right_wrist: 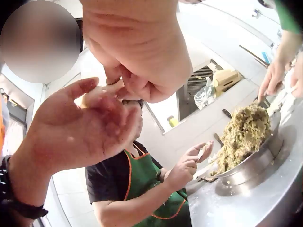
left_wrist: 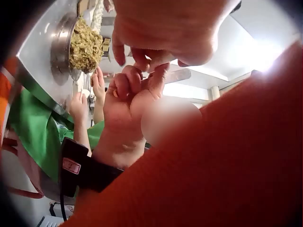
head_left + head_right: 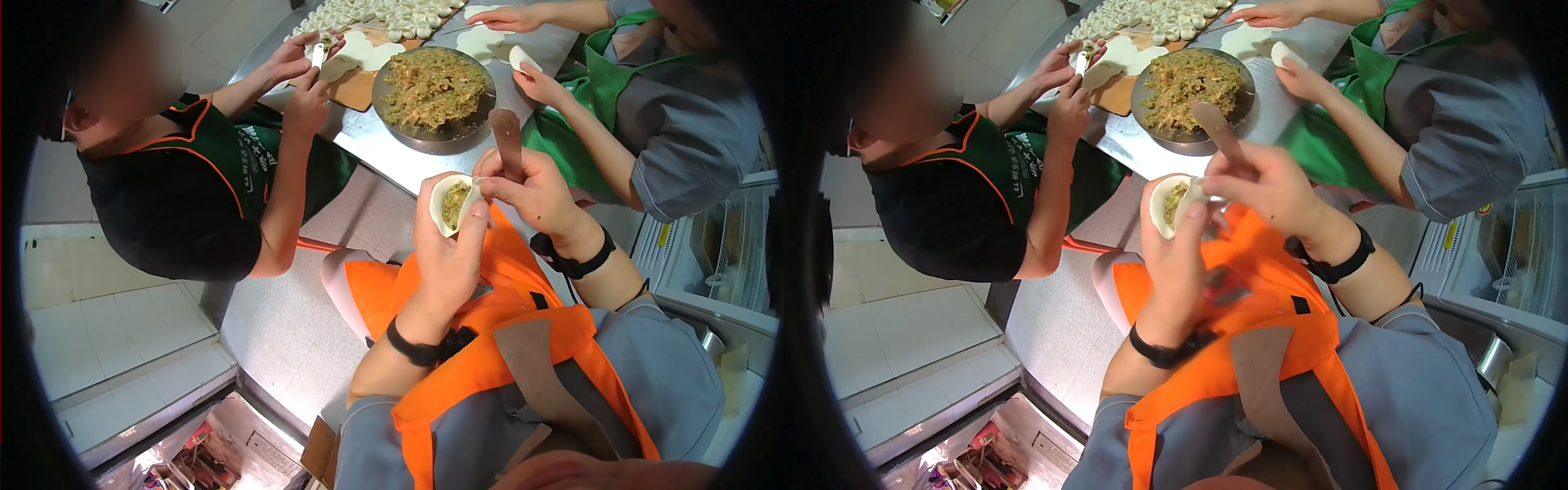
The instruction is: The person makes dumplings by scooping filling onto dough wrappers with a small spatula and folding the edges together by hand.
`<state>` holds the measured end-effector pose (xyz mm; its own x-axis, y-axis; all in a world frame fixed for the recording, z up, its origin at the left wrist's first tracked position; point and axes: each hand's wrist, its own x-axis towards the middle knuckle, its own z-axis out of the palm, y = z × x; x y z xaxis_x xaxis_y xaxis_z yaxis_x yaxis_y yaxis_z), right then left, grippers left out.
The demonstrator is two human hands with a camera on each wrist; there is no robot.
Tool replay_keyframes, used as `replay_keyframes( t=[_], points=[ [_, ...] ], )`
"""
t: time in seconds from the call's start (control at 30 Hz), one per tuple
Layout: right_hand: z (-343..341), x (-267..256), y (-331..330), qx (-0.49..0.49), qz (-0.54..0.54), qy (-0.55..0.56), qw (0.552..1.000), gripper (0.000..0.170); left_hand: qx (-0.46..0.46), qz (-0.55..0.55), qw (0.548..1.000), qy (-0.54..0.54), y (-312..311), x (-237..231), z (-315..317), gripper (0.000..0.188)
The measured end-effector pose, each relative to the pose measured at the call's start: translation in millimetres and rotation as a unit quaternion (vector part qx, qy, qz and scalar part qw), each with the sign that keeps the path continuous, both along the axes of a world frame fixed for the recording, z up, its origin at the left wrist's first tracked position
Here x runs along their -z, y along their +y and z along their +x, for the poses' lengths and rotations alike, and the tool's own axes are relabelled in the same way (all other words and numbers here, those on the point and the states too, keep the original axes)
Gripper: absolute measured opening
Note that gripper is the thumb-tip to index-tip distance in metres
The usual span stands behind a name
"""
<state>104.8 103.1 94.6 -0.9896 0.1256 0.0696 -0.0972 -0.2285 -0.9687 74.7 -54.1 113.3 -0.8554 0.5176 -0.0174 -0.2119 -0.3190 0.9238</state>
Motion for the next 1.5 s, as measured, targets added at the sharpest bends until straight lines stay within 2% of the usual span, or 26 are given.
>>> replay_keyframes(
  t=[0.1, 0.17, 0.23, 0.3, 0.4, 0.5, 0.6, 0.7, 0.73, 0.77, 0.83, 0.87, 0.93, 1.0, 1.03, 1.07, 1.1, 1.13, 1.2, 1.23, 1.27, 1.37, 1.43, 1.5],
  points=[
    [5, -10, -4, 0.055, 0.143, 0.05, 0.987, 0.009, -0.06, -0.058, 0.97, 0.23, 3, 14, -9, 0.02],
    [8, -15, -4, 0.077, 0.23, 0.093, 0.966, 0.009, -0.099, -0.101, 0.936, 0.322, 3, 11, -12, 0.022],
    [11, -22, -3, 0.086, 0.313, 0.129, 0.937, 0.009, -0.093, -0.124, 0.923, 0.351, 2, 8, -12, 0.025],
    [14, -30, -2, 0.084, 0.393, 0.159, 0.902, 0.01, -0.032, -0.125, 0.944, 0.304, -3, 4, -11, 0.027],
    [12, -35, 7, 0.054, 0.436, 0.216, 0.872, 0.011, 0.083, -0.124, 0.973, 0.175, -10, -15, -10, 0.032],
    [4, -49, -6, 0.077, 0.361, 0.251, 0.895, 0.011, 0.14, -0.028, 0.986, 0.086, -17, -29, -10, 0.037],
    [-2, -51, -17, 0.05, 0.327, 0.273, 0.904, 0.012, 0.192, -0.004, 0.981, 0.029, -27, -46, -5, 0.036],
    [3, -47, -18, -0.032, 0.336, 0.232, 0.912, 0.014, 0.188, 0.001, 0.965, 0.185, -34, -43, -11, 0.035],
    [0, -45, -21, -0.022, 0.343, 0.255, 0.904, 0.011, 0.066, -0.019, 0.926, 0.37, -30, -34, -15, 0.034],
    [-2, -42, -23, -0.018, 0.343, 0.267, 0.9, 0.011, -0.059, -0.038, 0.841, 0.536, -19, -20, -20, 0.034],
    [-6, -40, -26, -0.007, 0.344, 0.293, 0.892, 0.012, -0.151, -0.068, 0.741, 0.651, -16, -11, -21, 0.033],
    [-6, -39, -27, -0.003, 0.347, 0.296, 0.89, 0.013, -0.122, -0.082, 0.767, 0.624, -19, -10, -17, 0.032],
    [-5, -39, -30, 0.005, 0.354, 0.303, 0.885, 0.016, -0.057, -0.075, 0.857, 0.507, -25, -12, -12, 0.031],
    [-4, -39, -31, 0.021, 0.348, 0.272, 0.897, 0.02, 0.017, -0.032, 0.95, 0.31, -30, -22, -7, 0.034],
    [-4, -40, -31, 0.029, 0.344, 0.257, 0.903, 0.022, 0.054, -0.009, 0.977, 0.205, -31, -28, -5, 0.037],
    [-2, -43, -29, 0.026, 0.305, 0.219, 0.926, 0.02, 0.089, 0.014, 0.991, 0.098, -31, -34, -5, 0.041],
    [2, -46, -24, 0.024, 0.266, 0.181, 0.947, 0.019, 0.124, 0.037, 0.992, -0.009, -31, -38, -6, 0.046],
    [6, -50, -23, 0.021, 0.225, 0.141, 0.964, 0.018, 0.083, 0.0, 0.996, 0.036, -27, -39, -5, 0.055],
    [10, -58, -30, -0.002, 0.219, 0.107, 0.97, 0.011, 0.075, -0.053, 0.993, 0.071, -30, -35, -8, 0.048],
    [10, -59, -30, -0.003, 0.266, 0.133, 0.955, 0.007, 0.071, -0.079, 0.99, 0.089, -32, -34, -11, 0.044],
    [9, -59, -30, -0.002, 0.311, 0.159, 0.937, 0.003, 0.091, -0.079, 0.987, 0.106, -34, -34, -15, 0.04],
    [11, -59, -29, 0.059, 0.357, 0.187, 0.913, 0.004, 0.09, -0.076, 0.978, 0.171, -30, -27, -12, 0.038],
    [13, -57, -28, 0.084, 0.329, 0.147, 0.929, 0.005, 0.043, -0.083, 0.976, 0.194, -32, -13, -9, 0.032],
    [14, -53, -27, 0.11, 0.3, 0.106, 0.942, 0.006, -0.006, -0.083, 0.983, 0.163, -36, -8, -2, 0.027]
  ],
)
